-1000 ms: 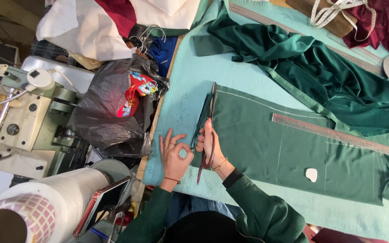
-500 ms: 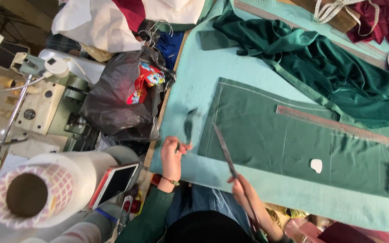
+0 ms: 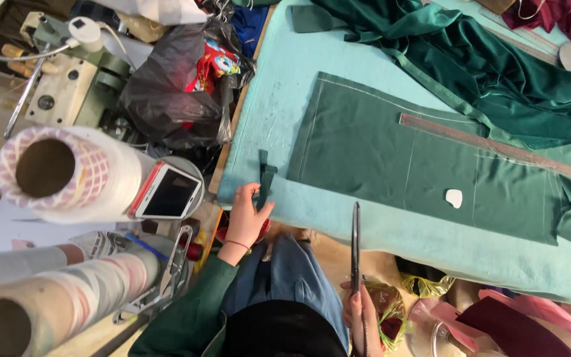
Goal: Marking and cutting green velvet fabric using a ruler, chalk, and scissors
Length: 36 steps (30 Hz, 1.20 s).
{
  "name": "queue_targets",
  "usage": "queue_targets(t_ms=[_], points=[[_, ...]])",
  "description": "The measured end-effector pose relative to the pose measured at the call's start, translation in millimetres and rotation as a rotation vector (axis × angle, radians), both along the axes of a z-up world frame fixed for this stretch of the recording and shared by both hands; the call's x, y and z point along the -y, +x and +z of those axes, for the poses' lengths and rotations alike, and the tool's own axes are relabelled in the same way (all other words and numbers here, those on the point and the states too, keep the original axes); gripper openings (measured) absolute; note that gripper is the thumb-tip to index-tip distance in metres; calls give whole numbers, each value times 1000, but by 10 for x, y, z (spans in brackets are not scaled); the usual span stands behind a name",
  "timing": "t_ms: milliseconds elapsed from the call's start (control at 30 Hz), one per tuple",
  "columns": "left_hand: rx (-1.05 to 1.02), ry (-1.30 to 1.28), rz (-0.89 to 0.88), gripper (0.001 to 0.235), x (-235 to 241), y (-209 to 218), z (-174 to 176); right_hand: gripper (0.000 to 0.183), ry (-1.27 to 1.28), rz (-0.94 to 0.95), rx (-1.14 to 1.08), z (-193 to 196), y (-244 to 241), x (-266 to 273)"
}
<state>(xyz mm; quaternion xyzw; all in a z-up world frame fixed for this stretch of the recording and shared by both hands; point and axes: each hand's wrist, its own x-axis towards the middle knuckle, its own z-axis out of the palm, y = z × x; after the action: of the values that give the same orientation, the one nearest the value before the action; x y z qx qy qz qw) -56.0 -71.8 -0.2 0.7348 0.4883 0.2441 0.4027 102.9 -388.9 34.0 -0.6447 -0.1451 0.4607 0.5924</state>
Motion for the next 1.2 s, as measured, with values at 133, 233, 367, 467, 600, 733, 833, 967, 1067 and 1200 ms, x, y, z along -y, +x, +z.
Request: queue_targets(t_ms=[133,233,367,467,600,733,833,967,1067,1200], points=[[-255,107,-112,39,344,-255,49,49,-130,19,-70,317,-87,-23],[-183,90,-150,30,622,-486,-358,52,-204,51,-106,376,-32,24],[-103,-51,42,30,984,-817,-1200,52,-64,129,-70,-3,189,358],[-64,-476,323,27,1083,-999,-1889,55,-72,142,30,-36,373,604],[526,-857,969,37,873,-785,-2230,57,-210,112,205,-134,692,920],[515,-759,1064,98,615,-491,-2182,49,-443,94,328,628,785,825],[123,-533,785,89,792,-58,-2279,41,-285,42,232,344,1125,1020],[546,-560,688,75,1549,872,-1948,37,-45,-199,122,683,1324,884],[456,-422,467,43,2016,1351,-784,35,-129,-242,317,499,2108,1072],[182,204,13,22,2185,1690,159,24,-464,-3,708,716,2993,1019]])
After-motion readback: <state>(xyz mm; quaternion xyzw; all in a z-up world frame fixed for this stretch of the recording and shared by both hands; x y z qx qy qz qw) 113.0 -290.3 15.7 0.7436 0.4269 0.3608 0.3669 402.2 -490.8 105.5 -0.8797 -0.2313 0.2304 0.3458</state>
